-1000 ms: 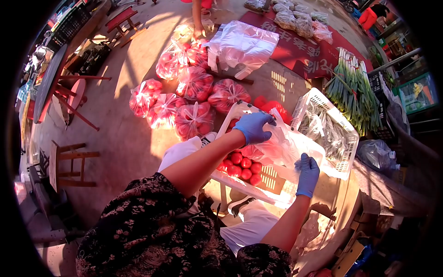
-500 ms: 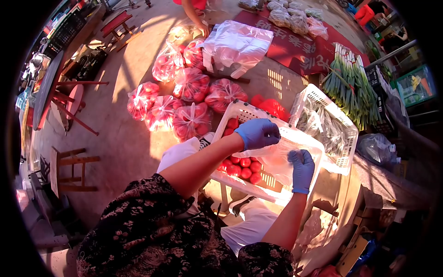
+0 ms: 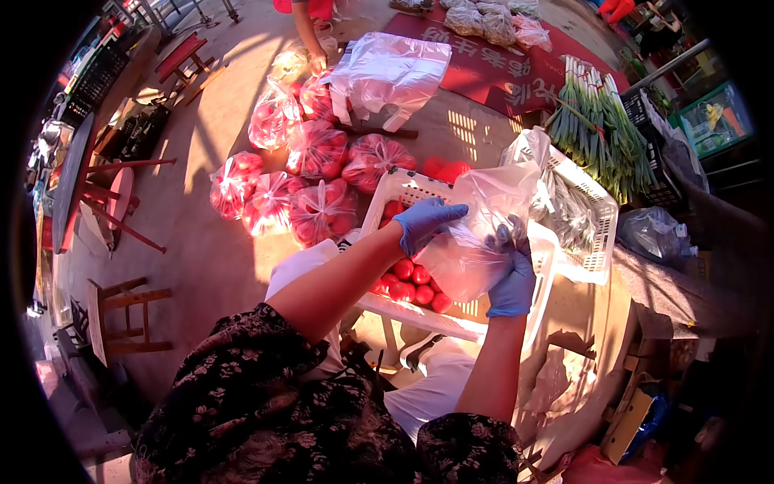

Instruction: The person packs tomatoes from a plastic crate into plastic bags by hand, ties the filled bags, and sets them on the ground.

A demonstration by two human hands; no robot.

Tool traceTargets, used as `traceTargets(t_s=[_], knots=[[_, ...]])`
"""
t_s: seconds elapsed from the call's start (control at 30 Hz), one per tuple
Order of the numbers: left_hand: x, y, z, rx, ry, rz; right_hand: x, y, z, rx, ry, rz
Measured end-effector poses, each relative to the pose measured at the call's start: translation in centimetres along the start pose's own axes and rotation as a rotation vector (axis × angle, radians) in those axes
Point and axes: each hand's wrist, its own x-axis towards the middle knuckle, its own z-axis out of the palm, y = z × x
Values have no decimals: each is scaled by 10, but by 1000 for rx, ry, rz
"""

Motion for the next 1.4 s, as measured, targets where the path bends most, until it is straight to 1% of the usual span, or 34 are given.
traceTargets(t_s=[0.03, 0.07, 0.1, 0.13, 0.17, 0.2, 0.3, 0.43, 0.47, 0.57, 0.6, 0.63, 0.67, 0.7, 0.73, 0.77, 0.8, 0.83, 0.9, 0.97, 1.0, 1.03, 1.07, 1.1, 1.13, 1.17, 1.23, 1.27, 1.3, 1.33, 1.37, 1.4], knots=[[-22, 19, 8, 32, 9, 40, 2, -1, -5, -2, -19, -44], [-16, 13, 7, 35, 102, 235, 3, -5, -14, 36, -41, -37], [-6, 10, -1, 39, 172, 349, 4, -11, -20, 74, -67, -33], [-2, 12, -7, 116, 241, 451, 5, -16, -18, 61, 77, -86], [-12, 26, -5, 114, 280, 383, 5, -20, -17, 54, 216, -129], [-14, 28, -8, 115, 306, 434, 4, -21, -24, -7, 237, -132], [-16, 29, -3, 89, 340, 474, 10, -26, -38, -36, 114, -114], [-12, 25, -9, 49, 286, 489, 2, -28, -17, 8, 244, -32], [-13, 27, -12, 113, 268, 478, 0, -30, -20, -56, 160, 5], [-7, 25, -8, 97, 236, 657, 16, -20, -54, -256, 302, -74], [-6, 25, -9, 149, 230, 724, 14, -25, -55, -452, 395, -147], [-14, 30, -3, 123, 192, 650, 9, -30, -56, -648, 482, -225], [-22, 33, 1, 321, 266, 629, 10, -34, -62, -732, 507, -336], [-32, 39, 10, 438, 333, 598, 11, -34, -63, -813, 535, -454], [-31, 35, 12, 540, 399, 656, 7, -32, -48, -907, 488, -531], [-25, 30, 8, 582, 375, 669, 1, -35, -33, -1002, 443, -613], [-22, 26, 7, 645, 364, 641, -8, -32, -4, -1126, 233, -658], [-22, 23, 9, 708, 348, 611, -8, -26, 6, -1257, 20, -632], [-26, 20, 17, 896, 294, 561, -19, -5, 38, -1621, -175, -737], [-26, 14, 19, 1051, 250, 632, -12, 11, 26, -1801, -261, -612], [-29, 17, 19, 1101, 223, 607, -4, 22, 2, -1880, -147, -686], [-33, 22, 19, 1149, 196, 582, 1, 20, -8, -1738, -45, -583], [-36, 26, 19, 1151, 238, 582, 4, 16, -16, -1707, 105, -539], [-37, 33, 17, 1154, 283, 581, 5, 5, -22, -1754, 169, -478], [-37, 39, 13, 1157, 333, 580, 7, -3, -33, -1810, 191, -474], [-38, 43, 7, 1096, 380, 610, 8, -12, -42, -1807, 209, -406], [-38, 49, -2, 978, 472, 667, 5, -23, -45, -1585, 246, -185], [-36, 48, -5, 914, 470, 696, 5, -21, -44, -1497, 186, -235], [-34, 46, -4, 981, 458, 675, 5, -19, -41, -1410, 126, -280], [-32, 44, -3, 1045, 448, 651, -1, -19, -17, -1324, -18, -264], [-31, 41, -2, 1105, 441, 620, -4, -13, -4, -1228, -173, -318], [-38, 39, 6, 1182, 381, 594, -8, -6, 15, -1228, -246, -331]])
